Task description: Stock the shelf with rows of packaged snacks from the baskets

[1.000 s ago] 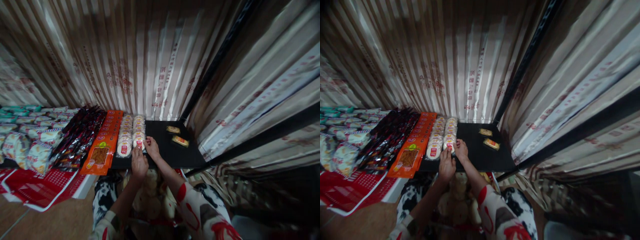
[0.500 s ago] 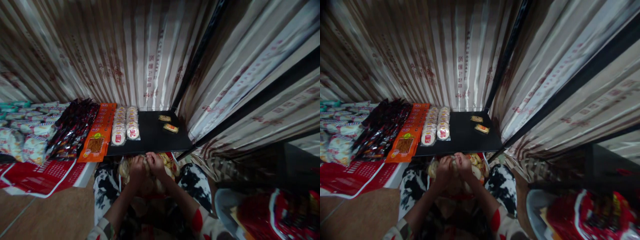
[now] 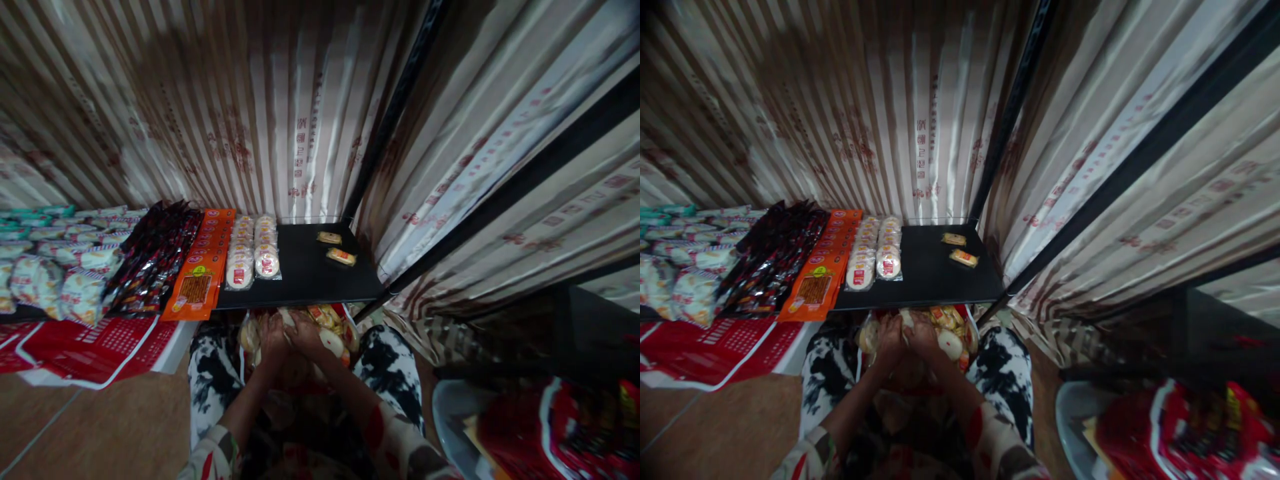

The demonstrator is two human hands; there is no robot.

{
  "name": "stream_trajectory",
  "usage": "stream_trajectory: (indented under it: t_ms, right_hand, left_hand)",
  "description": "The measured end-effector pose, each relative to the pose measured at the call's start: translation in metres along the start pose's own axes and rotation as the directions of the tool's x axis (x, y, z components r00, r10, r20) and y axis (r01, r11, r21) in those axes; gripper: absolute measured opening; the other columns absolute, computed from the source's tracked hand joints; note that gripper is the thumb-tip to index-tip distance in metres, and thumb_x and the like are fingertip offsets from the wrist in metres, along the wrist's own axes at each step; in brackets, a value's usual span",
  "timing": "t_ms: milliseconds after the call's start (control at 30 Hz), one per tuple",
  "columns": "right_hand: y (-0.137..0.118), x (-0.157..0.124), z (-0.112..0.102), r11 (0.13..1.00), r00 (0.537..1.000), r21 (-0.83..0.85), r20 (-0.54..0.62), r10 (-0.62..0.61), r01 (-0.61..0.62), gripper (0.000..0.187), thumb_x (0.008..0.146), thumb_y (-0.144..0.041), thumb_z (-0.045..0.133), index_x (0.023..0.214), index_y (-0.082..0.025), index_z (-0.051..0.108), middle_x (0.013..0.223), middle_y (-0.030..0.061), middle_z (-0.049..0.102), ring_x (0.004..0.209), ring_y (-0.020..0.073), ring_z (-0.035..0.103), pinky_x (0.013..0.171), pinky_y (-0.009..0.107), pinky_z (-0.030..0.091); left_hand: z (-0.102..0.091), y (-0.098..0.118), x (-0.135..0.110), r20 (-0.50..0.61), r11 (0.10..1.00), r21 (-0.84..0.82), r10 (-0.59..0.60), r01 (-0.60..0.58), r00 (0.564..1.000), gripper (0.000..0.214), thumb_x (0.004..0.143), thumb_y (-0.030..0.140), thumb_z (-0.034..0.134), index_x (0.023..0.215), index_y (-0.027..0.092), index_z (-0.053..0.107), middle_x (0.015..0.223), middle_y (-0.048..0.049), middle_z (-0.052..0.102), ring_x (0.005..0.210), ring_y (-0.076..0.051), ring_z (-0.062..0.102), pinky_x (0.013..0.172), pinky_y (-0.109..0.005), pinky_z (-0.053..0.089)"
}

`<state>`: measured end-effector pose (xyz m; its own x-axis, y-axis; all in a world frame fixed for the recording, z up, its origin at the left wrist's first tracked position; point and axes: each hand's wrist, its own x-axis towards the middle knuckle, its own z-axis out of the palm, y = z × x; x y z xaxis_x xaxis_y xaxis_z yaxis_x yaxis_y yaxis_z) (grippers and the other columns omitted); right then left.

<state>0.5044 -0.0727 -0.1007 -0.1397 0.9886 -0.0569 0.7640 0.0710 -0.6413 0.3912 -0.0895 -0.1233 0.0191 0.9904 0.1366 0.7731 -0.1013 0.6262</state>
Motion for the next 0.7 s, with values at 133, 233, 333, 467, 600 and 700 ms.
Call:
stream_trajectory:
  t_ms: [133, 233, 333, 467, 600, 700]
  right_hand:
    - [0.003, -0.002, -0.003, 1.0, 0.999, 0.003, 0.025, 0.023, -0.023, 0.046, 0.079, -0.03, 0.052, 0.12, -0.007, 0.056, 0.121, 0.0181, 0.058, 0.114, 0.0262, 0.052, 0.101, 0.036, 0.035]
    - [0.006, -0.005, -0.005, 0.998, 1.0, 0.061, -0.015, 0.022, -0.021, 0.045, 0.077, -0.027, 0.052, 0.119, -0.01, 0.055, 0.12, 0.0166, 0.059, 0.113, 0.0247, 0.053, 0.099, 0.037, 0.037]
    - [0.01, -0.009, -0.007, 0.987, 0.997, 0.16, -0.072, 0.022, -0.01, 0.04, 0.076, -0.027, 0.051, 0.114, -0.013, 0.056, 0.113, 0.0132, 0.062, 0.106, 0.0218, 0.057, 0.093, 0.034, 0.041]
    - [0.015, -0.017, -0.011, 0.977, 0.989, 0.196, -0.107, 0.106, -0.083, 0.028, 0.078, -0.027, 0.047, 0.1, -0.014, 0.058, 0.093, 0.0095, 0.067, 0.084, 0.0191, 0.062, 0.077, 0.029, 0.046]
    - [0.021, -0.022, -0.018, 0.982, 0.973, 0.117, -0.156, 0.168, -0.151, 0.023, 0.081, -0.022, 0.04, 0.091, -0.014, 0.059, 0.084, 0.0097, 0.067, 0.074, 0.0176, 0.061, 0.069, 0.026, 0.044]
    - [0.026, -0.026, -0.025, 0.986, 0.97, 0.06, -0.181, 0.164, -0.155, 0.022, 0.081, -0.02, 0.039, 0.088, -0.016, 0.06, 0.082, 0.0078, 0.067, 0.073, 0.0164, 0.06, 0.068, 0.025, 0.042]
  left_hand:
    - [-0.005, 0.01, 0.0, 0.033, 0.995, -0.056, -0.082, 0.084, 0.996, 0.041, 0.076, 0.016, 0.04, 0.113, 0.014, 0.059, 0.12, -0.0135, 0.059, 0.127, -0.029, 0.038, 0.107, -0.05, 0.025]
    - [-0.008, 0.018, 0.001, 0.036, 0.978, -0.196, -0.063, 0.069, 0.997, 0.042, 0.074, 0.015, 0.041, 0.112, 0.015, 0.06, 0.116, -0.0135, 0.061, 0.124, -0.029, 0.041, 0.108, -0.05, 0.024]
    - [-0.006, 0.027, -0.001, 0.049, 0.95, -0.31, -0.026, 0.04, 0.998, 0.042, 0.077, 0.014, 0.037, 0.112, 0.017, 0.06, 0.113, -0.0102, 0.063, 0.119, -0.024, 0.047, 0.108, -0.045, 0.028]
    - [0.0, 0.04, -0.008, 0.074, 0.889, -0.457, 0.034, 0.004, 0.997, 0.043, 0.081, 0.016, 0.033, 0.116, 0.017, 0.058, 0.119, -0.0094, 0.061, 0.116, -0.02, 0.05, 0.106, -0.039, 0.034]
    - [-0.001, 0.05, -0.012, 0.115, 0.868, -0.497, 0.055, 0.01, 0.992, 0.044, 0.081, 0.015, 0.03, 0.117, 0.016, 0.056, 0.121, -0.0081, 0.059, 0.116, -0.018, 0.05, 0.104, -0.037, 0.036]
    - [-0.009, 0.055, -0.014, 0.144, 0.855, -0.518, 0.07, 0.015, 0.987, 0.043, 0.081, 0.015, 0.029, 0.114, 0.017, 0.057, 0.119, -0.0069, 0.06, 0.113, -0.017, 0.052, 0.103, -0.037, 0.037]
